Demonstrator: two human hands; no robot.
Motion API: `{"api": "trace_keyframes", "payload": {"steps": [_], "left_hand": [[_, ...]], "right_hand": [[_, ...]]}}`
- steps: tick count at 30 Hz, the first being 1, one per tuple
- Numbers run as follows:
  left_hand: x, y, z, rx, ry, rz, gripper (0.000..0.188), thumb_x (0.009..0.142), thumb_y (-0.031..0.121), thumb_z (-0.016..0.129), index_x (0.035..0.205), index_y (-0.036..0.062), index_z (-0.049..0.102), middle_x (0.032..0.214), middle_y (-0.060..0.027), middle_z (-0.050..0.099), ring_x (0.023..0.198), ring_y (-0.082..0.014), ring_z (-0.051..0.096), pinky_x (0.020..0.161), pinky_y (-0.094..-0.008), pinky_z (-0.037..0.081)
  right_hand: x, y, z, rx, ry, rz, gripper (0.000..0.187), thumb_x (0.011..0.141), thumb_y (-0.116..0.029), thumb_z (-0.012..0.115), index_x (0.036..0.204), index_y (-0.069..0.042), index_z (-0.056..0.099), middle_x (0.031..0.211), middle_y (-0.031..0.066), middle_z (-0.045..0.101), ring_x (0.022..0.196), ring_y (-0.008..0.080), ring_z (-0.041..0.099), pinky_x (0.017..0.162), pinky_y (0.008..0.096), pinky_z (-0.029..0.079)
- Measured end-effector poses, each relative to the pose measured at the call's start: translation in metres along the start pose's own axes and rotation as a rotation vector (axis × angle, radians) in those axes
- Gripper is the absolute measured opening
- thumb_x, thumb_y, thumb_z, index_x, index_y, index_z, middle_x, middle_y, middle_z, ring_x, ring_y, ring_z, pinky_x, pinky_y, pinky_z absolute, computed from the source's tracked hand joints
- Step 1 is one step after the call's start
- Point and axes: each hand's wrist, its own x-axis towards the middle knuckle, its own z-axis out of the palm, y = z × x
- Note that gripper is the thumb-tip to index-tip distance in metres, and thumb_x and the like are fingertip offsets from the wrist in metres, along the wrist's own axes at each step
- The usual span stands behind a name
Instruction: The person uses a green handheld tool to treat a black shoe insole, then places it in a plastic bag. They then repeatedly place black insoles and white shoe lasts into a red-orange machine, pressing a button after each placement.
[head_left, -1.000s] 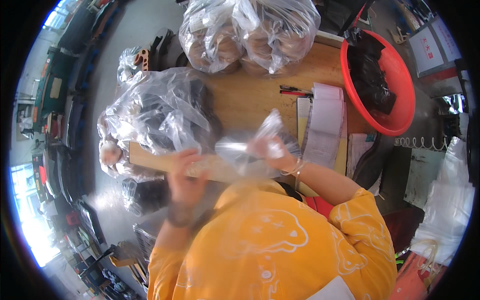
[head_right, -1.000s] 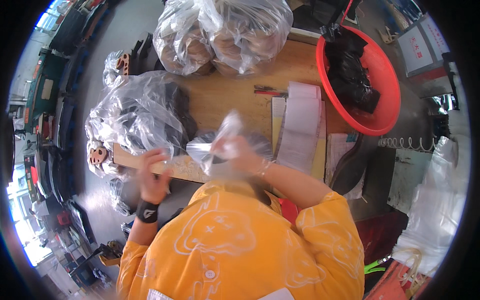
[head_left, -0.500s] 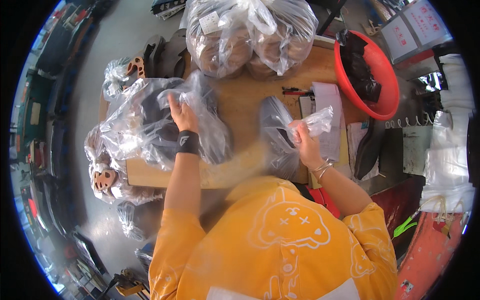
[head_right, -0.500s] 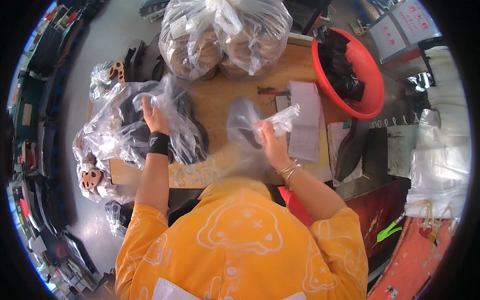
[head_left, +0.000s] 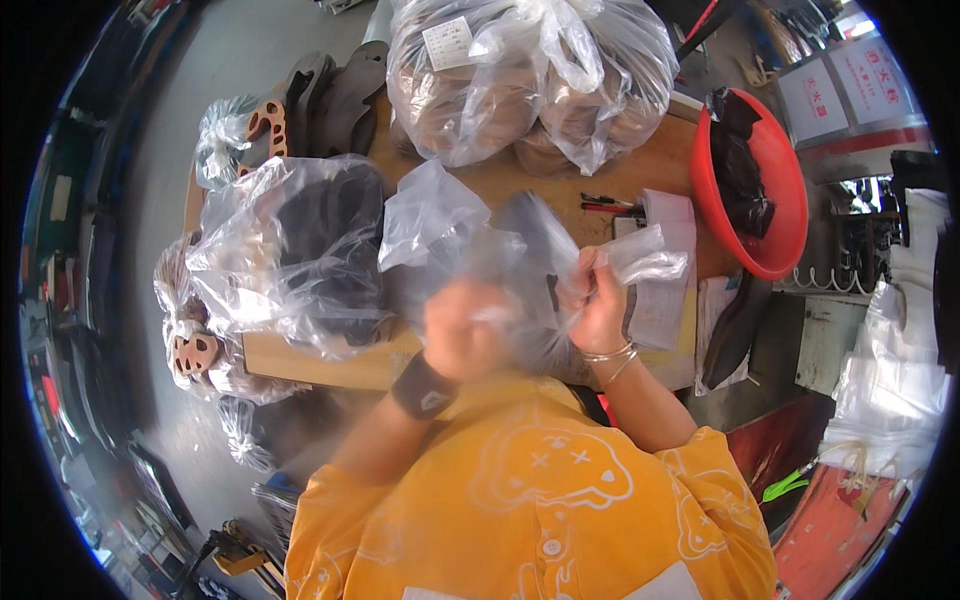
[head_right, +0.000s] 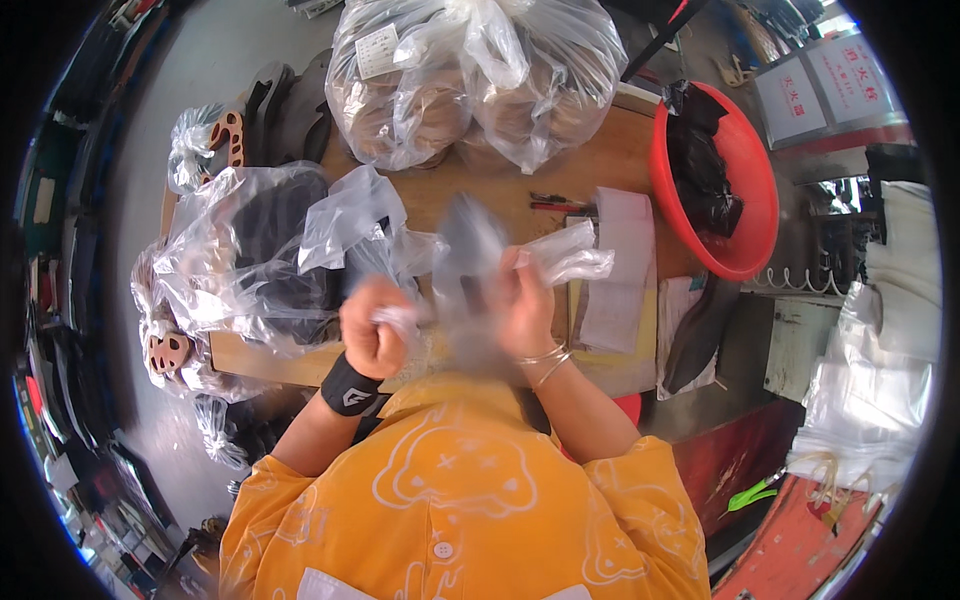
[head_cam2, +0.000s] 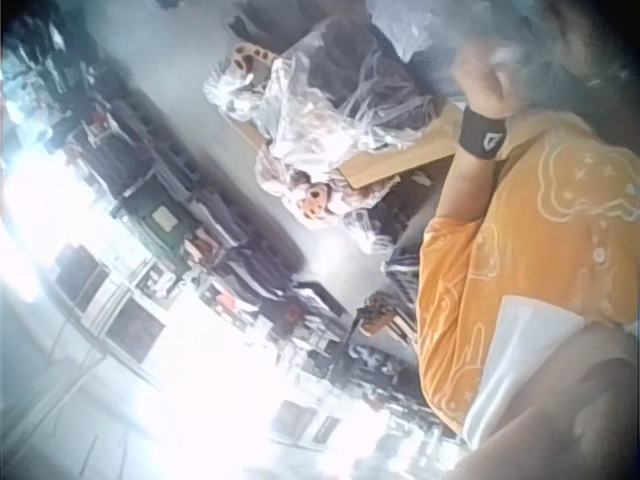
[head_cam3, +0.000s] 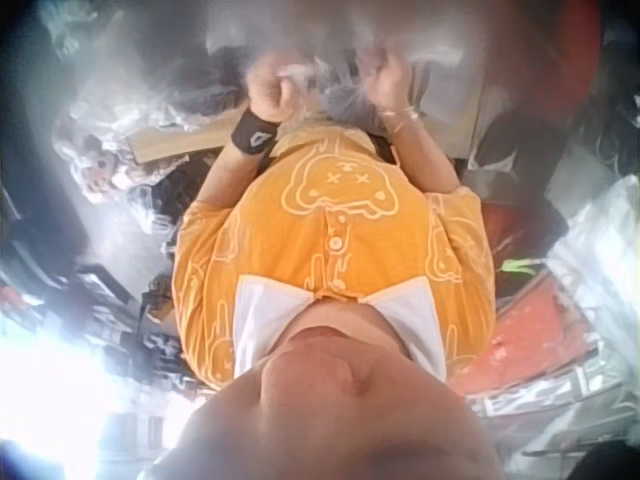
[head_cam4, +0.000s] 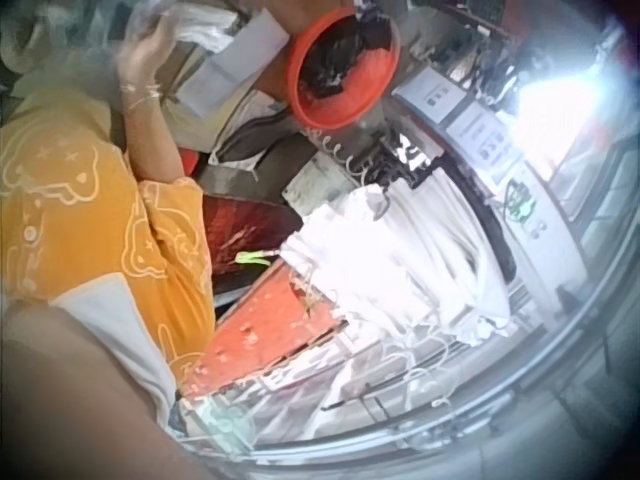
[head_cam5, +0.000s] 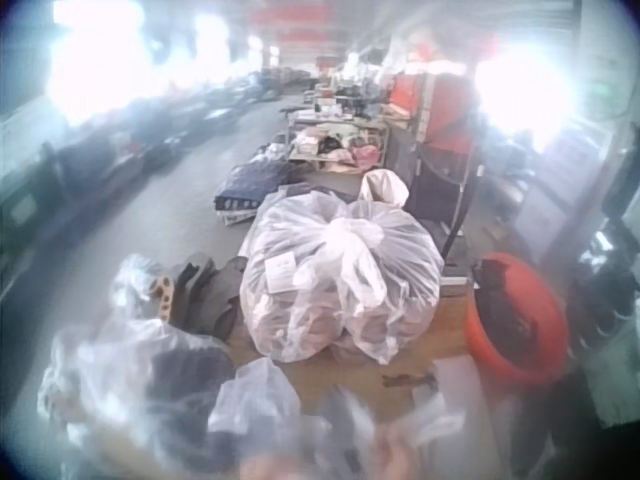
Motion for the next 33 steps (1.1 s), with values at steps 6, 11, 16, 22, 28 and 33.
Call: {"api": "trace_keyframes", "payload": {"steps": [6, 11, 16, 22, 28, 33], "left_hand": [[0.031, -0.071, -0.016, 0.08, 0.652, -0.06, 0.047, 0.08, 0.003, 0.064, 0.121, 0.0002, 0.042, 0.116, -0.015, 0.045, 0.109, -0.0243, 0.044, 0.092, -0.0385, 0.038], [0.043, -0.088, -0.007, -0.451, 0.45, -0.374, 0.042, 0.087, 0.004, 0.062, 0.126, 0.0011, 0.049, 0.092, -0.0018, 0.056, 0.078, -0.0101, 0.053, 0.073, -0.0229, 0.045], [0.036, -0.03, 0.009, -0.11, 0.072, -0.215, 0.008, 0.086, 0.005, 0.058, 0.09, 0.0014, 0.064, 0.08, -0.0073, 0.063, 0.07, -0.0179, 0.058, 0.066, -0.0306, 0.047], [0.041, 0.018, 0.017, 0.381, -0.334, 0.048, 0.024, 0.07, -0.003, 0.055, 0.093, 0.0018, 0.061, 0.086, -0.0135, 0.061, 0.082, -0.0347, 0.059, 0.077, -0.0378, 0.047], [0.007, -0.006, -0.029, 0.378, -0.018, 0.123, 0.098, 0.055, 0.018, 0.084, 0.136, -0.0037, 0.033, 0.138, -0.0273, 0.036, 0.127, -0.0439, 0.038, 0.103, -0.0492, 0.034], [-0.001, -0.093, 0.021, 0.369, -0.374, -0.093, 0.078, 0.061, 0.018, 0.075, 0.131, 0.0006, 0.045, 0.123, -0.0204, 0.049, 0.12, -0.04, 0.042, 0.104, -0.0488, 0.031]], "right_hand": [[0.016, 0.01, 0.008, 0.033, 0.001, 0.087, 0.024, 0.092, -0.031, 0.058, 0.1, -0.008, 0.056, 0.069, -0.0038, 0.04, 0.059, 0.0074, 0.035, 0.053, 0.0228, 0.029], [0.019, 0.009, 0.006, -0.036, -0.024, 0.031, 0.029, 0.091, -0.029, 0.06, 0.111, -0.007, 0.056, 0.074, -0.0029, 0.045, 0.061, 0.0073, 0.037, 0.054, 0.0231, 0.03], [0.013, 0.017, -0.005, -0.153, -0.268, 0.058, 0.038, 0.092, -0.023, 0.059, 0.124, -0.006, 0.049, 0.093, -0.0005, 0.051, 0.082, 0.0107, 0.047, 0.071, 0.0259, 0.042], [0.028, 0.047, 0.0, -0.196, -0.729, -0.163, 0.055, 0.086, -0.01, 0.064, 0.136, -0.005, 0.04, 0.125, 0.0034, 0.05, 0.116, 0.0135, 0.047, 0.097, 0.0321, 0.041], [0.036, 0.026, 0.009, -1.011, -0.457, -0.332, 0.035, 0.088, -0.01, 0.061, 0.122, -0.002, 0.054, 0.114, 0.0067, 0.06, 0.104, 0.0175, 0.057, 0.091, 0.0313, 0.045], [0.036, 0.022, 0.015, -0.872, -0.525, -0.285, 0.02, 0.088, -0.006, 0.06, 0.107, 0.0, 0.061, 0.103, 0.0057, 0.063, 0.095, 0.0161, 0.059, 0.081, 0.0313, 0.049]]}}
